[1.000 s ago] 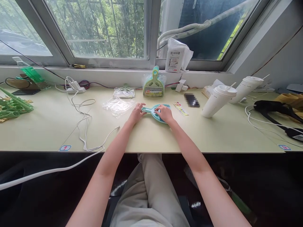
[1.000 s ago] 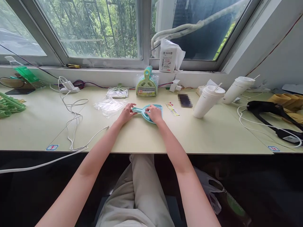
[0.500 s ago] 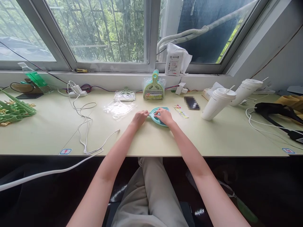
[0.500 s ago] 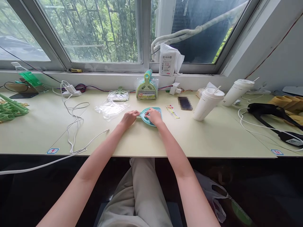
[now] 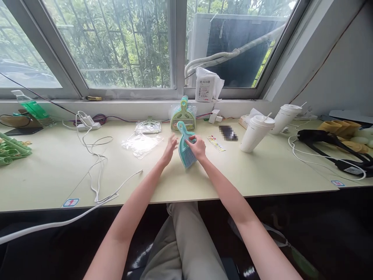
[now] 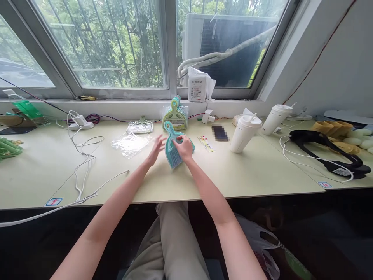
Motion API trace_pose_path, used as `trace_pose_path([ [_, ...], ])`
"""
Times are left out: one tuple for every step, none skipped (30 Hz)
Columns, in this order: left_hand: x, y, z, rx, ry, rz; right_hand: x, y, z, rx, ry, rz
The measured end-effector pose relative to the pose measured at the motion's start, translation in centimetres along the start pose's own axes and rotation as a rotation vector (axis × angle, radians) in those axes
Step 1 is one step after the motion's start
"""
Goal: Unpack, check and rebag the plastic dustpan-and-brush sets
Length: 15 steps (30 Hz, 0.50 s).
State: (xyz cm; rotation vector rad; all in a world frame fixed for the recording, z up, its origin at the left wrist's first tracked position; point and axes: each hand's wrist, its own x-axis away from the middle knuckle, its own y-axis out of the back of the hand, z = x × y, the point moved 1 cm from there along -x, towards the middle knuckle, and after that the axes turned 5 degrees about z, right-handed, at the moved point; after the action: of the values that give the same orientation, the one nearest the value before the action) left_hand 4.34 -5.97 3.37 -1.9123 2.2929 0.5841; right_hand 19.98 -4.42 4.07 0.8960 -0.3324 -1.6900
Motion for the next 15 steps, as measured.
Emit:
trace_pose_path([
  [0.0, -0.7, 0.1, 0.109, 0.063, 0.120, -0.1, -0.1, 0.0, -0.026, 0.011, -0.013],
  [0.0, -1.2, 0.3, 0.187, 0.113, 0.206, -0.2, -0.1, -0.2, -0.045, 0.034, 0.004],
  [0.0, -1.5, 0.5, 0.238, 0.151, 0.237, -0.4, 0.0, -0.5, -0.054, 0.062, 0.033],
  [0.0, -1.5, 0.7, 0.271, 0.178, 0.215, -0.7, 0.1, -1.0, -0.047, 0.084, 0.054],
  [-0.1, -1.3, 1.0, 0.293, 0.202, 0.163, -1.0, 0.4, -1.8, -0.020, 0.086, 0.053],
  [-0.3, -1.0, 1.2, 0.307, 0.230, 0.105, -1.2, 0.8, -2.7, 0.027, 0.061, 0.034],
  [-0.4, -0.4, 1.5, 0.318, 0.253, 0.049, -1.5, 1.2, -3.7, 0.095, -0.001, -0.001],
  [-0.6, 0.2, 1.7, 0.330, 0.267, -0.002, -1.8, 1.6, -4.8, 0.172, -0.091, -0.021],
  [-0.8, 0.8, 1.9, 0.349, 0.274, -0.050, -1.9, 1.8, -5.8, 0.242, -0.187, -0.001],
  [-1.1, 1.5, 2.1, 0.373, 0.277, -0.095, -2.1, 2.0, -6.7, 0.298, -0.263, 0.051],
  [-1.3, 2.1, 2.3, 0.402, 0.275, -0.139, -2.1, 2.0, -7.3, 0.340, -0.304, 0.125],
  [-1.5, 2.7, 2.5, 0.433, 0.269, -0.181, -2.1, 1.9, -7.7, 0.364, -0.306, 0.212],
  [-1.6, 3.2, 2.7, 0.467, 0.263, -0.222, -2.0, 1.6, -7.7, 0.370, -0.266, 0.299],
  [-1.8, 3.6, 3.0, 0.505, 0.263, -0.259, -1.9, 1.3, -7.4, 0.357, -0.192, 0.375],
  [-1.8, 4.1, 3.2, 0.545, 0.266, -0.293, -1.7, 1.0, -6.9, 0.328, -0.098, 0.438],
])
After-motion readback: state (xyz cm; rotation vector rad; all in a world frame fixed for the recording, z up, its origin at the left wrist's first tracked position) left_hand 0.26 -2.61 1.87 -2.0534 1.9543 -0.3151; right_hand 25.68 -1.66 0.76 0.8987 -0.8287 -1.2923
